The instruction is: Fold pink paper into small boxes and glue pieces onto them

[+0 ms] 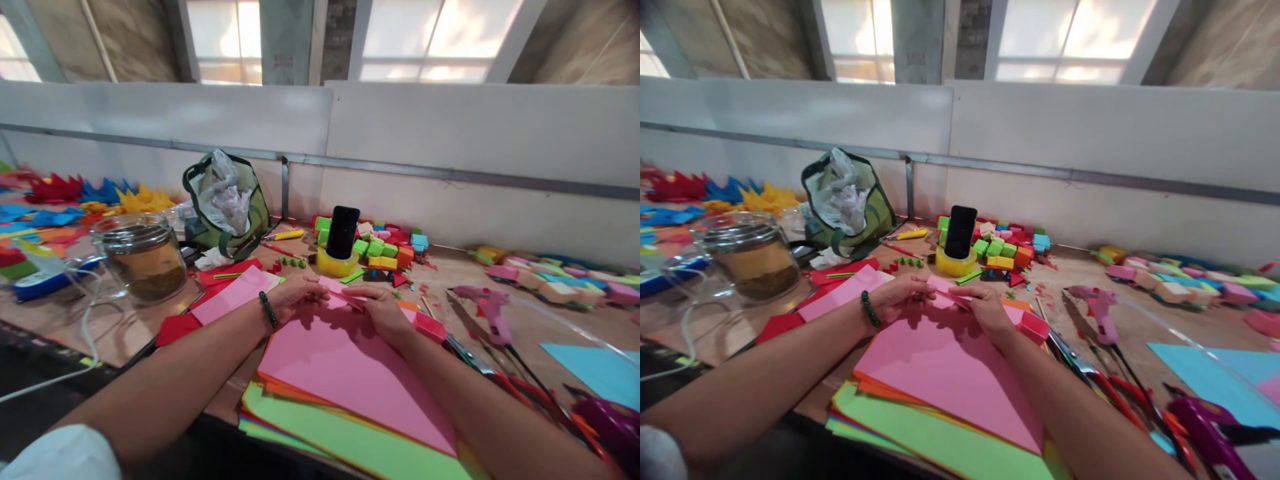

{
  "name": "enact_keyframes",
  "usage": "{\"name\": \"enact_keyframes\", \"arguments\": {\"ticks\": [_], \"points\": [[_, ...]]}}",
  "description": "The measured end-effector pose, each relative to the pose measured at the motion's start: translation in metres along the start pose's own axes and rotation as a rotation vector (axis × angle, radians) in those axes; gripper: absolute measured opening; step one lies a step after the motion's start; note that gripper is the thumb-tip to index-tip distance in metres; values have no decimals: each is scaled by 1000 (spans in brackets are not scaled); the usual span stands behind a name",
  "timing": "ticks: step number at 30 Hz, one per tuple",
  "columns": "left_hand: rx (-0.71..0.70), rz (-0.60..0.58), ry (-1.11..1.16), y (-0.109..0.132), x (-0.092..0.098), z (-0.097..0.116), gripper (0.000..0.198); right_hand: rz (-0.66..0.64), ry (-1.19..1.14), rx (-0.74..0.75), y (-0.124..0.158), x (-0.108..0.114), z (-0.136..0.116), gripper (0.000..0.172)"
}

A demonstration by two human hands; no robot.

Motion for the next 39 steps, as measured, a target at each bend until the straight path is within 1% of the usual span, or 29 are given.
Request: {"name": "enact_keyframes", "arguments": {"ticks": [5,9,11,14,17,23,24,27,29,33,37,39], "points": [[-11,-21,51,1,-1,3,15,18,-39,-13,-2,3,3,22],[30,-21,54,2,-1,0,16,32,-61,-5,-2,5,3,20],[33,-22,50,1,-1,0,20,26,-62,-5,-2,5,4,21],[7,-3,59,-1,2,1,28,10,-49,-2,-3,4,5,21],[10,18,70,-3,4,1,30,3,-26,13,-4,4,5,20],[4,3,74,-3,2,2,39,-19,45,79,-3,1,-4,19],[-6,1,55,-3,2,2,37,-26,55,89,-2,0,-5,19],[-40,-12,2,-5,2,1,19,-43,82,110,-3,-2,-8,20],[-56,-28,-6,-7,3,0,13,-50,98,120,-3,-2,-8,19],[-87,-27,-9,-8,3,1,11,-63,130,140,-1,-3,-12,18],[-93,26,-16,-4,3,4,13,-77,179,169,0,-5,-17,18],[-111,37,-35,-2,1,6,13,-78,168,158,0,-6,-17,18]]}}
Point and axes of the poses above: each hand's wrist, its own y-axis away from the middle knuckle, its own x-axis out of the back of the hand, z = x × y, the point moved 8 cm from there along -y, towards the middle knuckle, and after that the axes turned 11 degrees about -z, right-handed, at the moved point
